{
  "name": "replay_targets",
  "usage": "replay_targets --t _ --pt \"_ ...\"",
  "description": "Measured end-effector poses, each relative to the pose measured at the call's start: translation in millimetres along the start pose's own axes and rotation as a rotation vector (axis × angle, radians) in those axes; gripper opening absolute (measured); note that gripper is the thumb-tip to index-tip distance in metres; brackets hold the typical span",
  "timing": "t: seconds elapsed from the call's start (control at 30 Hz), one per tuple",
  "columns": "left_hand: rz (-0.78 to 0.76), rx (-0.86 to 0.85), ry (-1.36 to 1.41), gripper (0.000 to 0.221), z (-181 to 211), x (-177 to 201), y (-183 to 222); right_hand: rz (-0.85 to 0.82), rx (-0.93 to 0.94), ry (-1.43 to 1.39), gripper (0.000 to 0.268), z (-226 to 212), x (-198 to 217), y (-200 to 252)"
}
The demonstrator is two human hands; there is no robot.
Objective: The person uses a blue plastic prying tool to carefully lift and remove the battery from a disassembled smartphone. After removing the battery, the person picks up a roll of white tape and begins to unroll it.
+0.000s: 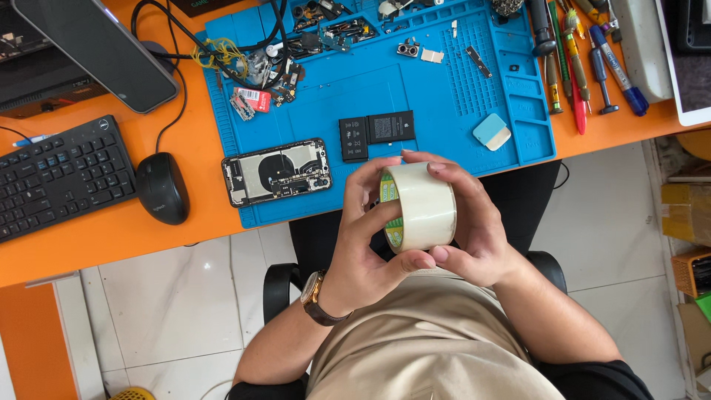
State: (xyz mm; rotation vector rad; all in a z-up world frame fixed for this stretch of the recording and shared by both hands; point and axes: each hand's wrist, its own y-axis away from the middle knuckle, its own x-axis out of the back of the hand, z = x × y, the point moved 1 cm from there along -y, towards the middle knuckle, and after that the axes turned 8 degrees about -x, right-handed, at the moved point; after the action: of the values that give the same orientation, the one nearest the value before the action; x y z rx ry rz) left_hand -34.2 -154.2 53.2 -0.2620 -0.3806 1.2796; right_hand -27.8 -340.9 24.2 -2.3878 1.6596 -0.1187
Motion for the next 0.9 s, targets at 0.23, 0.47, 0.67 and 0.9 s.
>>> replay_targets --t 0.23,0.47,0.67,0.9 --pt "-0.031 -0.062 -0.095 0.048 1 -2 1 0.054 -0.034 -0.084 0.063 -3 -1 -2" --pt "-0.024 -0.066 -0.094 0.03 11 -3 -2 0.092 -0.052 -0.095 0.054 0 0 0" --pt "0.044 -0.056 -0.046 0.026 11 -1 -2 0.089 -0.001 -0.005 0.048 2 -4 0" --pt "0.129 -0.008 -0.046 0.038 12 -1 -5 0.066 0.057 0.129 0.049 7 -7 2"
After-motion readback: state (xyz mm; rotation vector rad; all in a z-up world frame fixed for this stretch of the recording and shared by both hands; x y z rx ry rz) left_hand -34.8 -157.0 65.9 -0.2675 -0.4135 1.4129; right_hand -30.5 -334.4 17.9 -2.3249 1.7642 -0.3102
